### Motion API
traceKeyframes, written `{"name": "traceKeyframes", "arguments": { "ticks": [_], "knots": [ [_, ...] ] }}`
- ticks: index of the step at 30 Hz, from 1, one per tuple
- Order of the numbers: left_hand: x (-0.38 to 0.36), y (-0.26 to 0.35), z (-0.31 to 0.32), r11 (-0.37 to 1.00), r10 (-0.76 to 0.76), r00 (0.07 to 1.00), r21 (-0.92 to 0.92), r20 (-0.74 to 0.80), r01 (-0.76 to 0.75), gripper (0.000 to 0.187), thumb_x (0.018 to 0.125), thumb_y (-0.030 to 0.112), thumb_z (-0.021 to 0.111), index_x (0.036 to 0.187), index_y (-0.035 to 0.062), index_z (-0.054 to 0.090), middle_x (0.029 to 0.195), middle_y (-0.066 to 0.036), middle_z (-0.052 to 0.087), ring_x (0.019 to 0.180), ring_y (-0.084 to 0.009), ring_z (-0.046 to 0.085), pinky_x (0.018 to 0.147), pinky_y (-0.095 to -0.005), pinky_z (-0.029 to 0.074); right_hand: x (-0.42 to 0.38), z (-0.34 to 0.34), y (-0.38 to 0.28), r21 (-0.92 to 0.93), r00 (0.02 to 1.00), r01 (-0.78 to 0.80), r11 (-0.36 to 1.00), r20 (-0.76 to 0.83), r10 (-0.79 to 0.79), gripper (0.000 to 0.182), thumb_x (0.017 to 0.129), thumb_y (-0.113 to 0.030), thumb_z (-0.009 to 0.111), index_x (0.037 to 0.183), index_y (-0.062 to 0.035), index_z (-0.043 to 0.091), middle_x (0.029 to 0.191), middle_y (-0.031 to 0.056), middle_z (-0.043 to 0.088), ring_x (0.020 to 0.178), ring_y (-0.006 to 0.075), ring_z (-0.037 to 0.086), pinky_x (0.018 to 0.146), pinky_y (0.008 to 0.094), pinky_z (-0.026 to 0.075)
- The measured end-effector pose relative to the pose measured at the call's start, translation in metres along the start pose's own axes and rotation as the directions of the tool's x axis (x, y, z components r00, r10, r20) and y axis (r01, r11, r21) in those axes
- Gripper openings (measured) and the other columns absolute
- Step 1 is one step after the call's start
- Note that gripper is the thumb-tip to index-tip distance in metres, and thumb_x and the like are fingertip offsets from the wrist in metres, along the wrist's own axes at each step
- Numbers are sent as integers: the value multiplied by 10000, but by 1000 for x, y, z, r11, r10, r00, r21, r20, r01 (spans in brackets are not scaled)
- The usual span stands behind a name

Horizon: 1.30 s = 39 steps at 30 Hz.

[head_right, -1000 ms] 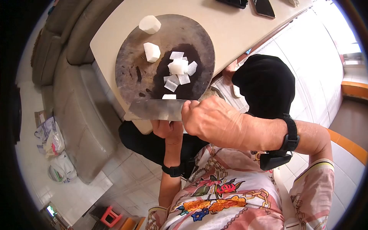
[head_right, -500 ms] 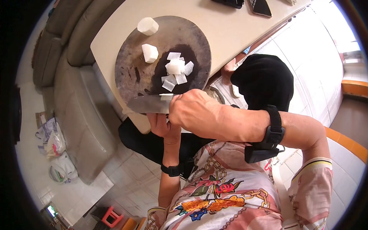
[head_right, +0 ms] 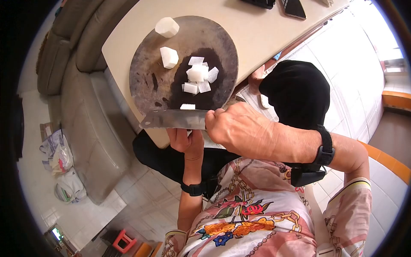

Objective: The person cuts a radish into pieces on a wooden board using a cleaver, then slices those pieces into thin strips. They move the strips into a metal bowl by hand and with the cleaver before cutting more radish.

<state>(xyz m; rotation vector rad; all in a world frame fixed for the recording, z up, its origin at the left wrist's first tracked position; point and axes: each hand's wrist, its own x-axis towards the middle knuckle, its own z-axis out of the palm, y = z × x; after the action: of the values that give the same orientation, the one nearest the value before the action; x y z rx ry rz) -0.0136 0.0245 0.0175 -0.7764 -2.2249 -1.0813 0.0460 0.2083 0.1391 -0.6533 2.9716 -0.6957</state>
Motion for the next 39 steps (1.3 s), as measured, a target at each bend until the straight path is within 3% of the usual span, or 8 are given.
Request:
{"name": "traceKeyframes", "arguments": {
  "ticks": [3, 5, 12, 21, 22, 25, 27, 39],
  "knots": [
    [0, 0, 1, 999, 47, 998, 2, -36, -47, 247, 721, -25, 761, 958, -3, 695, 1038, -163, 643, 875, -331, 635, 755, -383, 530, 2, -2, -2, -46, 999, 21, 999, 30, -20, 385, 704, -10, 597, 1025, 185, 511, 705, 181, 595, 557, 323, 642, 449, 373, 487],
    [-7, -3, 2, 1000, 6, 999, -17, -43, -7, 192, 724, 25, 743, 905, 14, 682, 1023, -183, 658, 935, -394, 633, 840, -464, 525, 5, -7, -5, -83, 997, 33, 996, 69, -28, 382, 700, -9, 595, 1014, 194, 511, 697, 180, 593, 549, 310, 642, 445, 360, 487],
    [-9, -2, 2, 999, -15, 999, -29, -37, 14, 181, 727, 35, 756, 890, 16, 680, 1034, -180, 658, 949, -395, 632, 861, -468, 525, 10, -9, -9, -173, 993, 67, 983, 106, -49, 327, 687, -4, 589, 936, 197, 521, 642, 163, 580, 523, 289, 634, 440, 346, 486],
    [4, 4, 1, 996, -47, 999, -75, -15, 46, 210, 712, -15, 755, 907, -4, 678, 992, -144, 640, 915, -367, 614, 814, -451, 509, 22, 10, 0, -97, 999, 51, 994, 1, -51, 173, 673, 1, 599, 804, 100, 545, 604, 179, 568, 538, 328, 631, 475, 394, 491],
    [4, 2, 1, 998, -8, 1000, -63, -25, 7, 196, 722, -38, 745, 904, -7, 679, 980, -128, 641, 904, -327, 613, 784, -404, 514, 23, 11, 4, -103, 999, 53, 993, -3, -54, 173, 673, 1, 599, 804, 100, 545, 604, 179, 568, 538, 328, 631, 475, 394, 491],
    [11, 6, 2, 998, 50, 998, -44, -34, -51, 180, 735, -74, 724, 897, -12, 679, 962, -107, 641, 893, -286, 611, 753, -359, 518, 29, 16, 33, 207, 997, -61, 976, -25, 68, 74, 708, 0, 598, 766, 42, 586, 575, 196, 562, 578, 374, 620, 514, 441, 491],
    [13, 8, 2, 998, 54, 998, -28, -29, -55, 176, 738, -88, 714, 893, -14, 678, 957, -104, 641, 893, -285, 611, 753, -359, 516, 26, 17, 39, 236, 993, -63, 970, -86, 86, 68, 716, -1, 604, 757, 48, 583, 570, 194, 558, 560, 370, 611, 508, 433, 480],
    [6, 2, 0, 999, 15, 1000, -43, -19, -16, 168, 731, -78, 719, 878, -14, 671, 951, -118, 629, 830, -275, 611, 622, -333, 512, -2, -1, 11, 99, 998, -68, 993, 11, 67, 122, 700, 14, 585, 809, 43, 540, 603, 177, 590, 551, 352, 620, 500, 406, 489]
  ]
}}
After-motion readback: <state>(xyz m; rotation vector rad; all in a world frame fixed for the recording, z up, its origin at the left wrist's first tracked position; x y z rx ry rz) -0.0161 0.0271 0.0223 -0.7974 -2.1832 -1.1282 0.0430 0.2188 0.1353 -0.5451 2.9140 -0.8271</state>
